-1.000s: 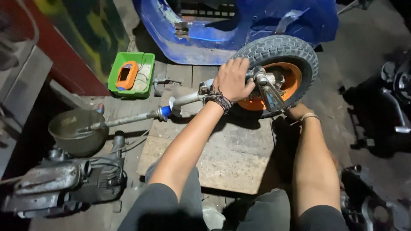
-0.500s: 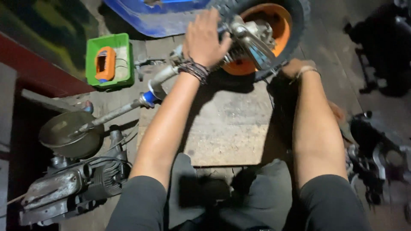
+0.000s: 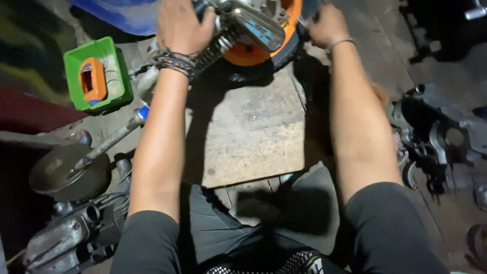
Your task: Adjusting and aligning the suspension linkage on a motorcycle wheel assembly.
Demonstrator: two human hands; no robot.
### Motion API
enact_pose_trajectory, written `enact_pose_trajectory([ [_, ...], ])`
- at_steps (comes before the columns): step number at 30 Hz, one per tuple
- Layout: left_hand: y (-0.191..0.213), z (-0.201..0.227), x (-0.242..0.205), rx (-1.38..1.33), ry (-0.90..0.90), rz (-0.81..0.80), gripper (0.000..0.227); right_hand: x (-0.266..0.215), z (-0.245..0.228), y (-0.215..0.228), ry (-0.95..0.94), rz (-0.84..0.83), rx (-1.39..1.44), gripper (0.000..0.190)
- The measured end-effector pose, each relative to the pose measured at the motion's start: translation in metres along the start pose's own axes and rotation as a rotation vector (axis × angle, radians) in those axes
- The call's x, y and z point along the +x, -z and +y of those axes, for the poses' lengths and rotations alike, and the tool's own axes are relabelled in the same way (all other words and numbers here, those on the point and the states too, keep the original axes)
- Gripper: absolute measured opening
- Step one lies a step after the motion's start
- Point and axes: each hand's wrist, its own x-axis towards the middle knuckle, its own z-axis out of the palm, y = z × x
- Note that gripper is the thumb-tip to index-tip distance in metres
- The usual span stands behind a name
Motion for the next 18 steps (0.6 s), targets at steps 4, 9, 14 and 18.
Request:
enact_pose_trajectory([
  [4, 0.018, 0.009, 0.003, -0.152, -0.094, 0.129, 0.048, -0.008, -0.066, 0.016, 0.117, 0.252, -0.070, 0.042],
  [9, 0.021, 0.013, 0.005, -0.080, -0.024, -0.020, 0.051, 0.004, -0.078, -0.024, 0.197, 0.318, -0.473, 0.010],
  [14, 0.039, 0.027, 0.009, -0.146, 0.067, -0.080, 0.035, -0.001, -0.107, 0.029, 0.033, 0.152, -0.294, 0.022],
  [18, 0.036, 0.026, 0.010, -0.125, 0.069, -0.096, 0.040, -0.005, -0.088, -0.008, 0.215, 0.108, -0.424, 0.010],
])
